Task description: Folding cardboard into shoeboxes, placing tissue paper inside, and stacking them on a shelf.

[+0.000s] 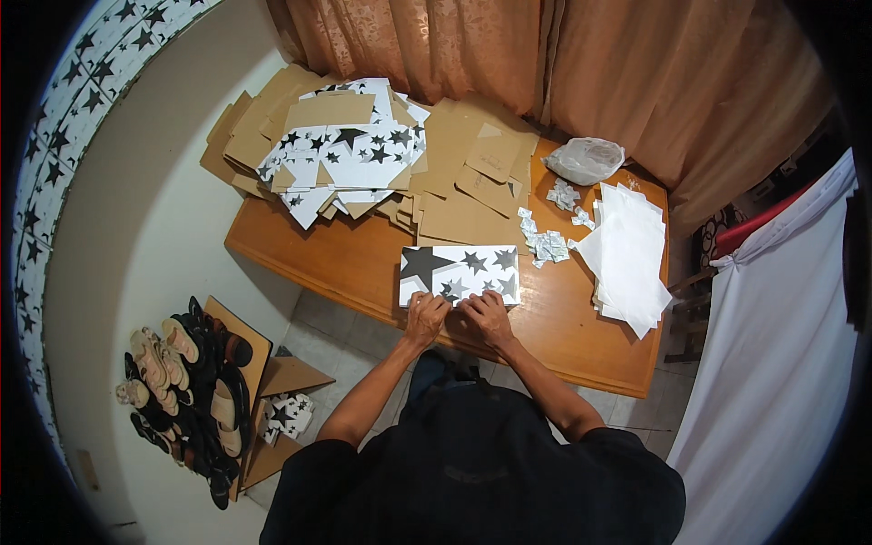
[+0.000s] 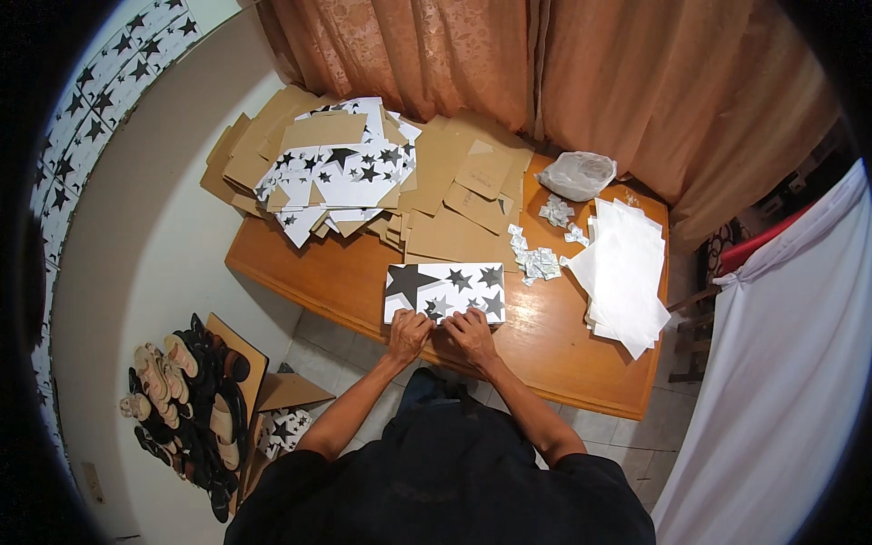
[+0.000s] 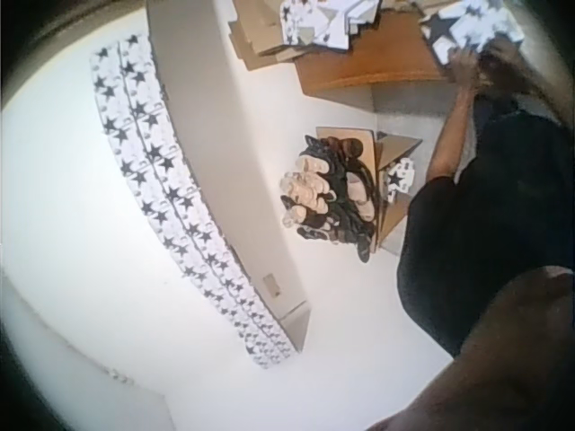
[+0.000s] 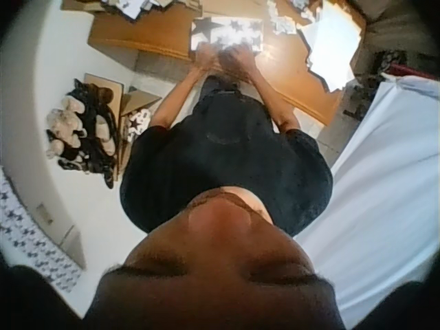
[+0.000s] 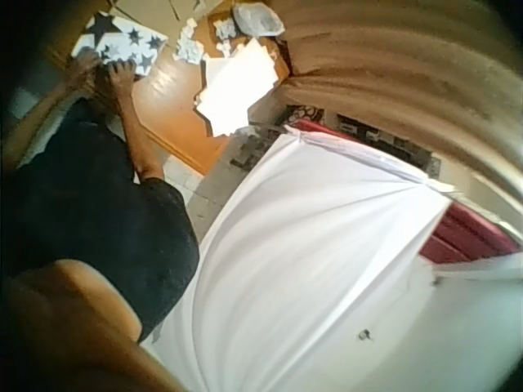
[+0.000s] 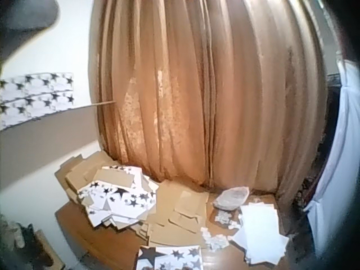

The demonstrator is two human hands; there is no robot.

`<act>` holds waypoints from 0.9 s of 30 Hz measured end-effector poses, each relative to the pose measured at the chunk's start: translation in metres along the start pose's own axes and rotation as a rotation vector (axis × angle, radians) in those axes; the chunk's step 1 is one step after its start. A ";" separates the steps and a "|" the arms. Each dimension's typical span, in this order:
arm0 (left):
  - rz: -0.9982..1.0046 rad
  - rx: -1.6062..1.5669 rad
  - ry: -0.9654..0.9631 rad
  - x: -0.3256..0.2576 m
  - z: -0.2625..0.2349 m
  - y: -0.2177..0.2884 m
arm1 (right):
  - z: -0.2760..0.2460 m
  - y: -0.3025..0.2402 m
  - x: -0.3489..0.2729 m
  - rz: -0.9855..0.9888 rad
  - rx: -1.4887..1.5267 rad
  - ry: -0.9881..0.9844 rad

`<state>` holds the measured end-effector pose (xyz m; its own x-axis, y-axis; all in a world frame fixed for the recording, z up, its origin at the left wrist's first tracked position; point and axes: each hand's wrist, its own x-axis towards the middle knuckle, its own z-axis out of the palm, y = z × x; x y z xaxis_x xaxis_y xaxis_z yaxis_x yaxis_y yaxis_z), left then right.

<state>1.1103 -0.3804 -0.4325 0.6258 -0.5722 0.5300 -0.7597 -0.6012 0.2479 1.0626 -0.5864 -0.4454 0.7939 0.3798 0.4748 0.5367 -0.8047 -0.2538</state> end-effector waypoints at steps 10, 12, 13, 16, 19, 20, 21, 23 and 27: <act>-0.039 -0.024 0.033 0.013 0.000 0.001 | -0.004 0.003 0.011 0.026 -0.102 0.034; -0.036 -0.009 0.002 0.017 -0.004 0.004 | -0.008 0.009 0.013 0.018 -0.050 -0.016; -0.046 0.008 -0.037 0.017 -0.010 0.007 | -0.013 0.008 0.017 0.013 -0.055 -0.012; -0.083 -0.075 -0.016 0.019 -0.030 0.018 | -0.034 0.012 0.033 0.190 0.233 -0.113; -0.330 -0.354 -0.280 0.012 -0.032 0.037 | -0.050 0.039 0.050 0.483 0.295 0.099; -0.466 -0.477 -0.420 0.009 -0.024 0.042 | -0.044 0.057 0.049 0.479 0.282 0.109; -0.569 -0.721 -0.605 0.009 -0.011 0.043 | -0.036 0.079 0.045 0.599 0.328 0.138; -0.695 -0.957 -0.776 -0.006 0.011 0.041 | -0.035 0.086 0.057 0.824 0.478 -0.011; -1.024 -1.328 -0.711 0.011 0.017 0.068 | -0.023 0.106 0.050 0.929 0.703 -0.127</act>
<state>1.0687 -0.4374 -0.4239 0.5615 -0.6197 -0.5484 0.5308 -0.2388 0.8132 1.1532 -0.6634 -0.4293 0.9654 -0.1464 -0.2159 -0.2565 -0.3827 -0.8876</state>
